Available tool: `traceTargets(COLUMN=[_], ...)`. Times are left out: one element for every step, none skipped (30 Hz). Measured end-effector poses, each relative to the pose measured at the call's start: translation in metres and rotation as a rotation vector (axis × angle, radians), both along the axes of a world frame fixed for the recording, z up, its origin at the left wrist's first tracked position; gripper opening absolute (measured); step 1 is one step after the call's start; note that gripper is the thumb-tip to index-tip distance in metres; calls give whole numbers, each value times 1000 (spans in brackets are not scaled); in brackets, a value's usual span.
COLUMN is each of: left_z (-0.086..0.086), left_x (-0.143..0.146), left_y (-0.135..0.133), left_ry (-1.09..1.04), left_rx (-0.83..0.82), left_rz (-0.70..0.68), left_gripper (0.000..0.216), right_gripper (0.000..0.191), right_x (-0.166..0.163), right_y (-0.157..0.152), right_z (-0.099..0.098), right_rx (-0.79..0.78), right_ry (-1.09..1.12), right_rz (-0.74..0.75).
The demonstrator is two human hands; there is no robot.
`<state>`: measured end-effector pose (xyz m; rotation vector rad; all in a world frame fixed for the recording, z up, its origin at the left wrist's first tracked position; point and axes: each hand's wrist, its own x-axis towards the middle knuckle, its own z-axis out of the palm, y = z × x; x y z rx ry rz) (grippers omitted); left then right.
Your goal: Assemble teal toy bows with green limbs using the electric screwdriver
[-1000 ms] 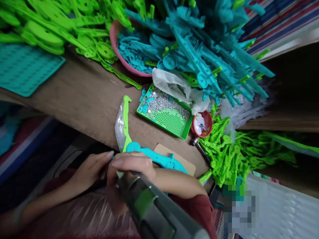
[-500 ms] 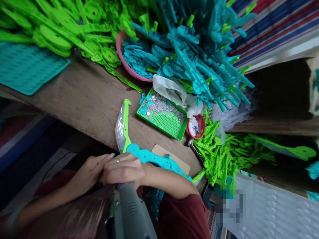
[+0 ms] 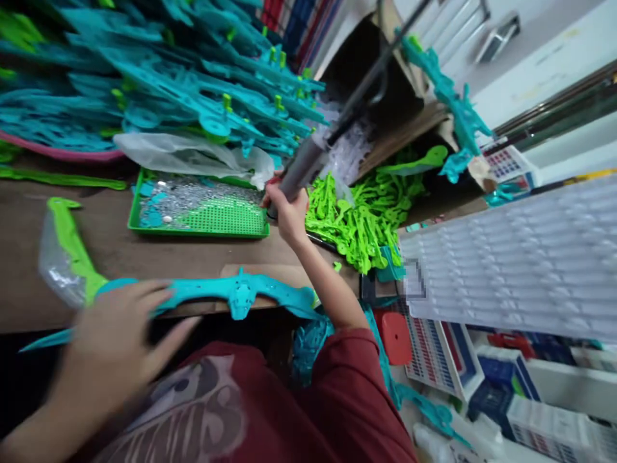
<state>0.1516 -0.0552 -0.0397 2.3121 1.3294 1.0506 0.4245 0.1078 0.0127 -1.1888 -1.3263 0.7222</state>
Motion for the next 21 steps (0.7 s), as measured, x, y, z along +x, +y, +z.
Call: traceTargets(left_z=[4,7,7,6,4,0,-4,-9,-13,-16,-19,-21,-22,-22,-22,-22,-22,-22,-22,-21,-21], left_x=[30,59,83,102,115,121,123,122,119,115,111,108,107,106,107,108,108,109,110,111,112], left_y=[11,21,30,37,42,46,49,52,54,56,58,60,61,62,62,62,61,59,57,55,53], left_ry=[122,224,326,404,448,457,433,389,339,295,266,251,243,239,236,230,220,209,198,189,184], left_rx=[29,46,38,10,-18,-52,-90,-131,-172,-215,-258,-298,-333,-361,-384,-396,-396,-386,-369,-349,-329], left_rz=[-139,-247,-308,-349,-362,-362,-360,-362,-371,-383,-400,-417,-432,-441,-443,-438,-430,-423,-417,-415,-415], left_gripper=[38,36,32,29,26,25,24,24,25,26,28,31,35,40,44,47,48,46,44,40,37], right_gripper=[40,37,35,35,37,42,49,52,52,49,44,40,39,39,41,43,41,37,29,20,14], right_x=[11,21,32,45,58,73,88,104,119,133,146,156,165,171,175,176,174,171,165,159,154], right_y=[5,8,9,7,3,-3,-10,-16,-22,-25,-26,-25,-21,-17,-12,-9,-8,-11,-16,-26,-37], right_z=[-4,-6,-6,-3,2,10,18,27,34,40,44,47,49,50,50,51,51,52,51,49,45], right_rx=[-21,-50,-80,-108,-131,-148,-160,-171,-187,-209,-231,-248,-264,-274,-277,-277,-278,-283,-290,-296,-301], right_ry=[-26,-67,-121,-185,-260,-342,-431,-524,-615,-693,-751,-802,-852,-902,-952,-1003,-1049,-1088,-1123,-1165,-1208], right_rz=[4,33,82,141,195,234,248,235,200,150,92,33,-15,-47,-64,-63,-50,-28,2,34,67])
